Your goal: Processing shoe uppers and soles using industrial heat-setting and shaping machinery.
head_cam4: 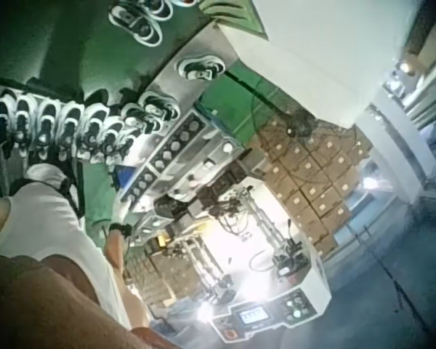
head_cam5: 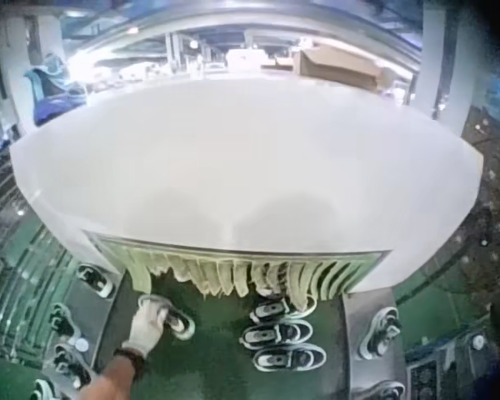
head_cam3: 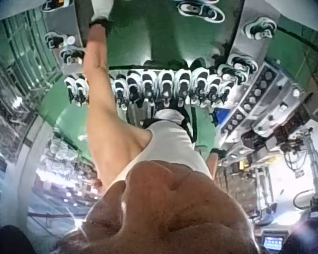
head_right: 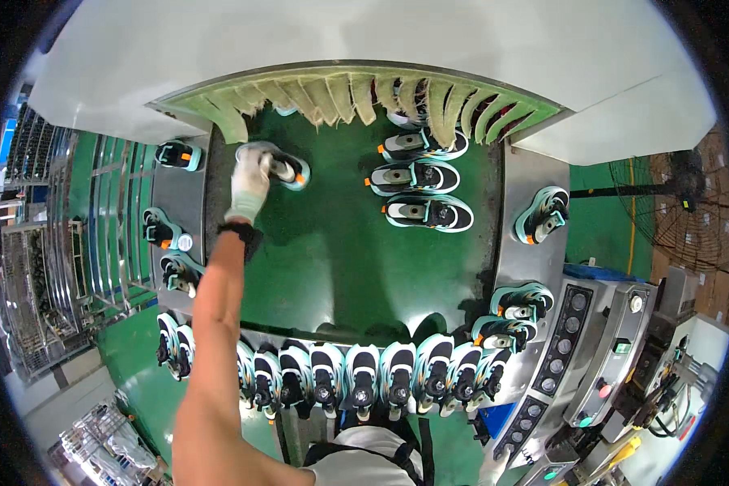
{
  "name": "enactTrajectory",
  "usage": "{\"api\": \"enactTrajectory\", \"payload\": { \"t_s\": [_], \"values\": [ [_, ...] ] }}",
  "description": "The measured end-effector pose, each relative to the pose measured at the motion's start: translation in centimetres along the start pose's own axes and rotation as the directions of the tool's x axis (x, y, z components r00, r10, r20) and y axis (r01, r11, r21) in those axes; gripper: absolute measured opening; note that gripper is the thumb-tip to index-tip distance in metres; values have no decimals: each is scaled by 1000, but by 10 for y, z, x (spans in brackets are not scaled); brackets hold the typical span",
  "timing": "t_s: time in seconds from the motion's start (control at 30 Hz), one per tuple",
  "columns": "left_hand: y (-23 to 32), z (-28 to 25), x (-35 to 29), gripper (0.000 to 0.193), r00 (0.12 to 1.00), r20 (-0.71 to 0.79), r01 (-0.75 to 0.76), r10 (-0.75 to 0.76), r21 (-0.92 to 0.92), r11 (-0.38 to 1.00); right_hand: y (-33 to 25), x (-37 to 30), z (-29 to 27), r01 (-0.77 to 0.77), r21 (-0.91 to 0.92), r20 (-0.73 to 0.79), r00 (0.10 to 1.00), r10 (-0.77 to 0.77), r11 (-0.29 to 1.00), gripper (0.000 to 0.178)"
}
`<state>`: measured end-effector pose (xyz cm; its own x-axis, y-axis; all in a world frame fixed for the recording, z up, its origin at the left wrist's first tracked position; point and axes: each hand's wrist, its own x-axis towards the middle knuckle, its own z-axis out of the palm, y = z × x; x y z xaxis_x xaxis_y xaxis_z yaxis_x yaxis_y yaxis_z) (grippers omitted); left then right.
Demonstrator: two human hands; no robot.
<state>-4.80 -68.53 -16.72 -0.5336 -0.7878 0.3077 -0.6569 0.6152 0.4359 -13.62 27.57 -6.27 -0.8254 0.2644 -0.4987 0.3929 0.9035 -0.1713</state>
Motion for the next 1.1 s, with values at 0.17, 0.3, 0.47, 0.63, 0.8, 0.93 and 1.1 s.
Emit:
{"api": "enactTrajectory", "payload": {
  "t_s": [0.17,0.3,0.47,0.63,0.8,0.93,1.1],
  "values": [
    [39,-54,-118,20,987,162,-15,14,7,1000,-162,-57,3,276,368,18,953,-304,888,63],
    [133,-76,-191,15,911,375,-23,172,-371,928,-295,-128,0,403,565,142,813,-565,720,56],
    [266,-128,-255,16,742,487,-32,461,-661,750,-357,-170,35,826,405,216,330,-919,392,90],
    [359,-141,-265,35,650,646,282,401,-695,662,-321,-188,-17,753,489,93,457,-885,440,72],
    [436,-137,-294,47,526,606,33,597,-716,697,-245,-186,-59,650,538,29,622,-783,537,79],
    [530,-137,-315,21,229,422,-279,877,-835,475,-161,-167,-97,477,707,35,713,-700,522,87],
    [671,-168,-382,24,-240,275,-667,931,-743,48,-81,-148,-169,322,757,125,783,-609,569,82]
  ]
}}
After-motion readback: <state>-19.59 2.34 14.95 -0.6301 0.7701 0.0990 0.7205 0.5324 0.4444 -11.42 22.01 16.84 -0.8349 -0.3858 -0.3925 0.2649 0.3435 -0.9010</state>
